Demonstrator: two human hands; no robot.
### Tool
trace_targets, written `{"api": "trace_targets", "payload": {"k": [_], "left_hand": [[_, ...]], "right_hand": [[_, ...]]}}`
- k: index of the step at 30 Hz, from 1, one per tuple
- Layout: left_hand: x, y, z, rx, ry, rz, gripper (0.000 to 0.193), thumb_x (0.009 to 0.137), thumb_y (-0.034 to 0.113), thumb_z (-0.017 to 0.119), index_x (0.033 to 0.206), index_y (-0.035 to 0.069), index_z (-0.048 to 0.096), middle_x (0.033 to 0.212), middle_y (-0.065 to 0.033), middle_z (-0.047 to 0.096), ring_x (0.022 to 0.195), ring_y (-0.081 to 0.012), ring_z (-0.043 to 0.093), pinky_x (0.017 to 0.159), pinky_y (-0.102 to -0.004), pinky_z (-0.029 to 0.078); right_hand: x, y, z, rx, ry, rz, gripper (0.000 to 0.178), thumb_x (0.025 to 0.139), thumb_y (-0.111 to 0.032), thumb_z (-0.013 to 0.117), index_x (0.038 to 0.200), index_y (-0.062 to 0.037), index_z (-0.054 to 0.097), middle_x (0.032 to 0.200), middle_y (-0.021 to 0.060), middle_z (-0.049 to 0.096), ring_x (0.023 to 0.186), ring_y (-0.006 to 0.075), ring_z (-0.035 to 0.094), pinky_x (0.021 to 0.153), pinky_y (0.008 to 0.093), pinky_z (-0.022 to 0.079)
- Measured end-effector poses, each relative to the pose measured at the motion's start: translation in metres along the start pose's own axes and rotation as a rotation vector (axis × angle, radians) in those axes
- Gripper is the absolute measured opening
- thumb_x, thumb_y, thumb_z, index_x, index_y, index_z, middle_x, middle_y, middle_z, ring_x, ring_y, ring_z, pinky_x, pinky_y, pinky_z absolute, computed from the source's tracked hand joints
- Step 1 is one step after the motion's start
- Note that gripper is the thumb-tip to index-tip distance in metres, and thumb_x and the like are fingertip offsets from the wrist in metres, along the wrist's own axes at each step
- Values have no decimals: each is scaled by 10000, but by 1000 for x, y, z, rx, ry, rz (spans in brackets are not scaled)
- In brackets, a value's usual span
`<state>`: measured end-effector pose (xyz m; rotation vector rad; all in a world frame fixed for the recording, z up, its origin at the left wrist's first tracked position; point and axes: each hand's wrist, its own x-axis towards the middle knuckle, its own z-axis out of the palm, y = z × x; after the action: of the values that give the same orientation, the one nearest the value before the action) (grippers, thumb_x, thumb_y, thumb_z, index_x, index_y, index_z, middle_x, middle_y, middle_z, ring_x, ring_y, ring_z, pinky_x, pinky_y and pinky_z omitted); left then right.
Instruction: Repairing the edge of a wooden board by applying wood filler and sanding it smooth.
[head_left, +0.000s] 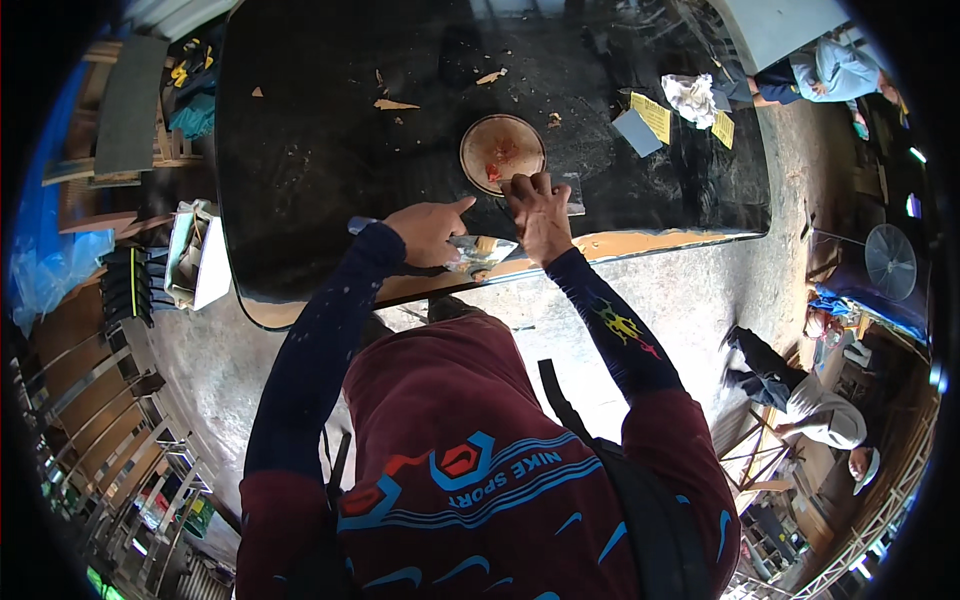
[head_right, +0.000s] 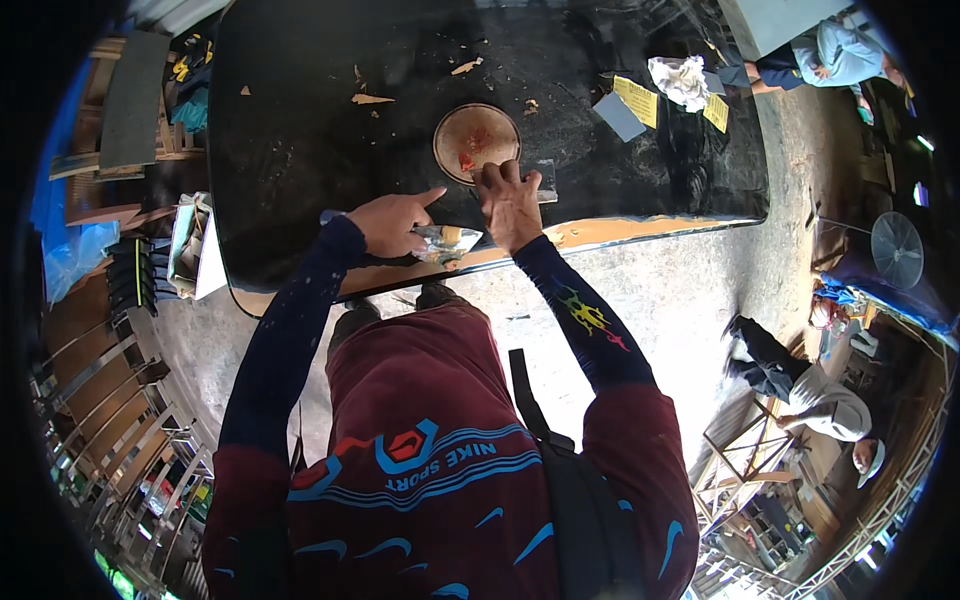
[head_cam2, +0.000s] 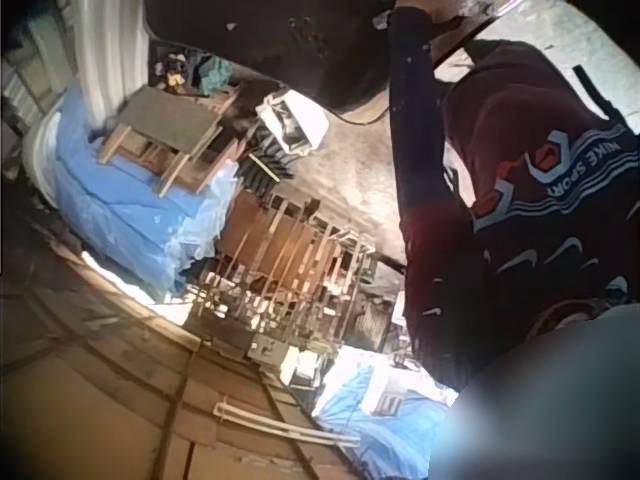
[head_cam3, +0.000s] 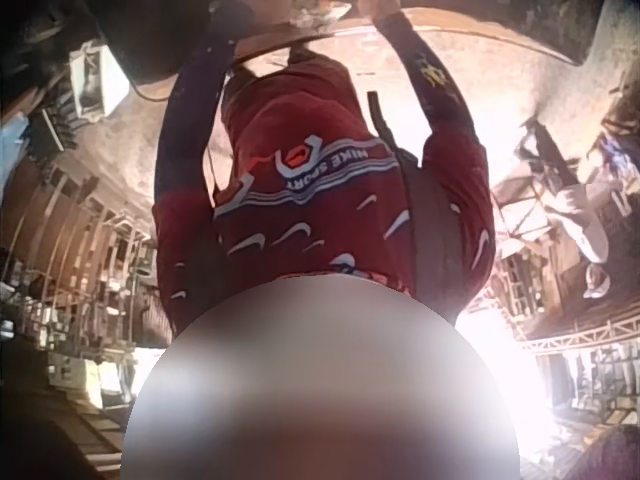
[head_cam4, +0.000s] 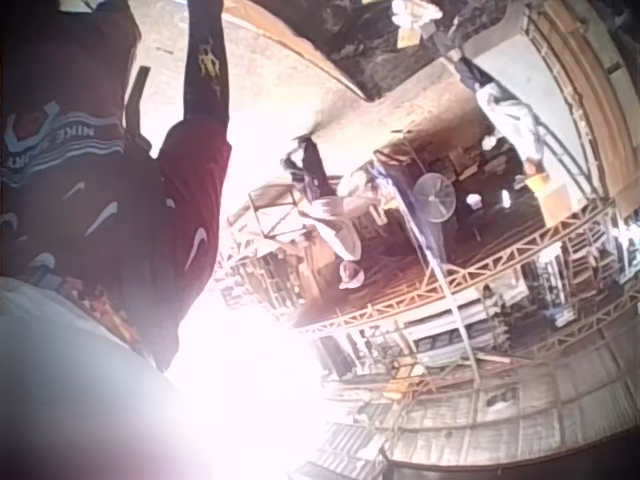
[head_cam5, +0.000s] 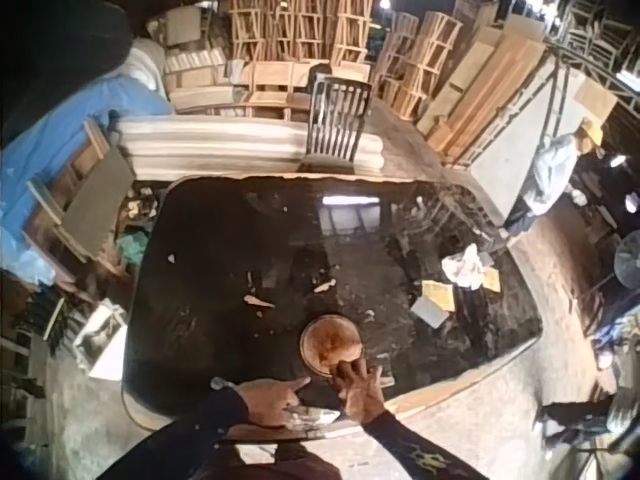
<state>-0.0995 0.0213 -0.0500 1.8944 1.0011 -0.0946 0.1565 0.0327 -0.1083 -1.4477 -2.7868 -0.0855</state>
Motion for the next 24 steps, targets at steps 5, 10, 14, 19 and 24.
{"api": "trace_targets", "payload": {"k": [5, 10, 14, 19, 24], "left_hand": [[26, 1, -12, 120, -79, -73, 284, 837, 234, 767, 931, -34, 759, 1499, -216, 506, 1007, -395, 711, 917, -481, 541], [36, 0, -20, 157, -174, -121, 822, 838, 271, 771, 1520, -75, 466, 1153, -247, 737, 1063, -338, 720, 988, -432, 539], [40, -11, -13, 128, -107, -79, 329, 836, 266, 786, 989, -26, 784, 1088, -249, 741, 1000, -378, 715, 938, -472, 539], [44, -15, -18, 155, -135, -68, 361, 853, 298, 769, 1000, -31, 782, 1077, -238, 747, 1002, -380, 713, 942, -468, 536], [18, -24, -41, 5, -126, -65, 290, 895, 265, 740, 962, -17, 755, 944, -159, 753, 765, -253, 712, 715, -379, 563]], "right_hand": [[3, -9, -4, -114, -6, -10, 547, 809, -221, 666, 1352, -182, 622, 1214, 9, 543, 1219, 206, 469, 893, 480, 338], [5, -5, 17, -158, -1, -4, 532, 836, -190, 664, 1365, -170, 624, 1313, 26, 536, 1283, 218, 433, 902, 482, 337], [5, -6, 20, -33, 51, -20, 444, 864, -200, 656, 1307, -189, 670, 1361, -4, 535, 1293, 211, 425, 904, 480, 338], [11, 5, -7, -34, -143, -56, 423, 841, -182, 672, 1258, -245, 710, 1344, -37, 571, 1259, 207, 471, 920, 487, 359], [3, 32, -48, 474, 117, 52, 598, 682, 9, 645, 1241, -180, 743, 1229, 37, 661, 1155, 282, 572, 901, 472, 441]]}}
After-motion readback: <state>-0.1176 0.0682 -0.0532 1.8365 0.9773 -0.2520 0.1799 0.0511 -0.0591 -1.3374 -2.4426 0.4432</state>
